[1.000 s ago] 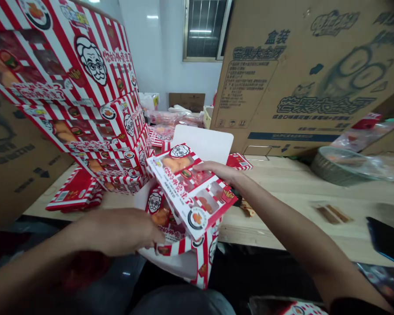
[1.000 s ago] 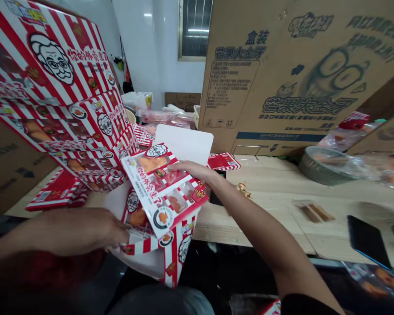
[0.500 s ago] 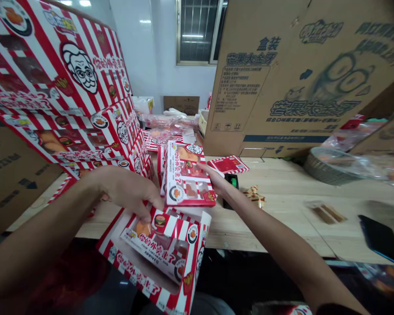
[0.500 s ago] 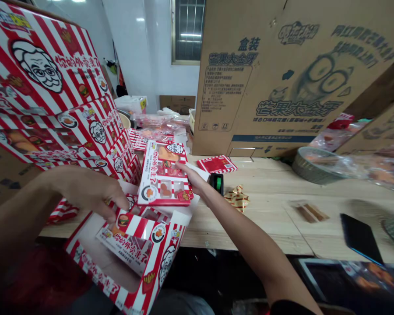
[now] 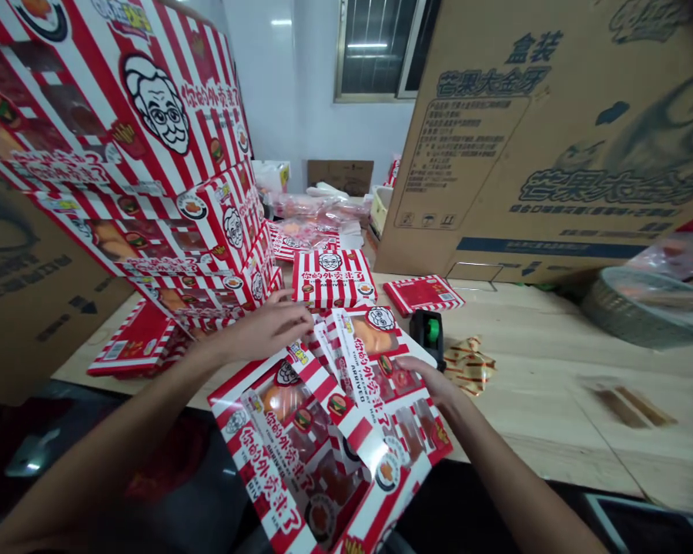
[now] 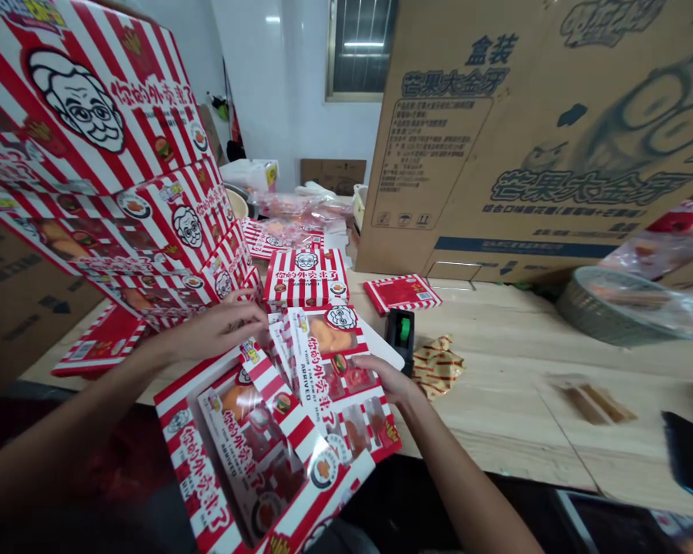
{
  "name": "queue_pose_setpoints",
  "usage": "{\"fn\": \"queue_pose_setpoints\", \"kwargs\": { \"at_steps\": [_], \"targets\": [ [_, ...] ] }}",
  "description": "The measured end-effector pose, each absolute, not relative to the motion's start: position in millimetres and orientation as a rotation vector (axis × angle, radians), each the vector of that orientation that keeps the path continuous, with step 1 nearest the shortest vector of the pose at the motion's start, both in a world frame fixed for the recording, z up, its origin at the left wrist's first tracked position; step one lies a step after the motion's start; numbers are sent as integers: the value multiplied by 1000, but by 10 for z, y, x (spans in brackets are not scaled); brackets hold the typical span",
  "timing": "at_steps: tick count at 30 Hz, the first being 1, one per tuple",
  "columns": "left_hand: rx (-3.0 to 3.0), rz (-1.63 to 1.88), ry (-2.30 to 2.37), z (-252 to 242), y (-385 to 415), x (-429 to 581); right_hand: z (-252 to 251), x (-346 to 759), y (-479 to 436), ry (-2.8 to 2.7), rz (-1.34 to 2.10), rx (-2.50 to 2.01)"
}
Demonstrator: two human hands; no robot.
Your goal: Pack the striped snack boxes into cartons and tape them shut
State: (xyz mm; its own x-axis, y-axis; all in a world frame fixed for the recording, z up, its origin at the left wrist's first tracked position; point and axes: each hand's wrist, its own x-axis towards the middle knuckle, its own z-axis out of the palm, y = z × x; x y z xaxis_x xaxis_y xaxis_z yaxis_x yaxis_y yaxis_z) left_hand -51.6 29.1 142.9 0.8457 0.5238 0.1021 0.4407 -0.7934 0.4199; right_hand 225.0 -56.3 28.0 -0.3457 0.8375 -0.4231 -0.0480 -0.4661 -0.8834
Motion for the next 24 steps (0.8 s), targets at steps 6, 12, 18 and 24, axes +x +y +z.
{"fn": "queue_pose_setpoints", "kwargs": {
  "at_steps": [6,12,18,24],
  "targets": [
    [2707,676,717,1179,351,-473,295,2353,-429,-1010,2055,-1116],
    [3108,489,811,1195,375,-437,49,2483,-462,-994,2032,-1025],
    [2812,563,899,1117,497,-433,77,2551,-524,-1005,2044,-1057],
    [2448,593,856,1067,519,-389,256,2330,-366,-1037,2163,-1144]
  ]
}}
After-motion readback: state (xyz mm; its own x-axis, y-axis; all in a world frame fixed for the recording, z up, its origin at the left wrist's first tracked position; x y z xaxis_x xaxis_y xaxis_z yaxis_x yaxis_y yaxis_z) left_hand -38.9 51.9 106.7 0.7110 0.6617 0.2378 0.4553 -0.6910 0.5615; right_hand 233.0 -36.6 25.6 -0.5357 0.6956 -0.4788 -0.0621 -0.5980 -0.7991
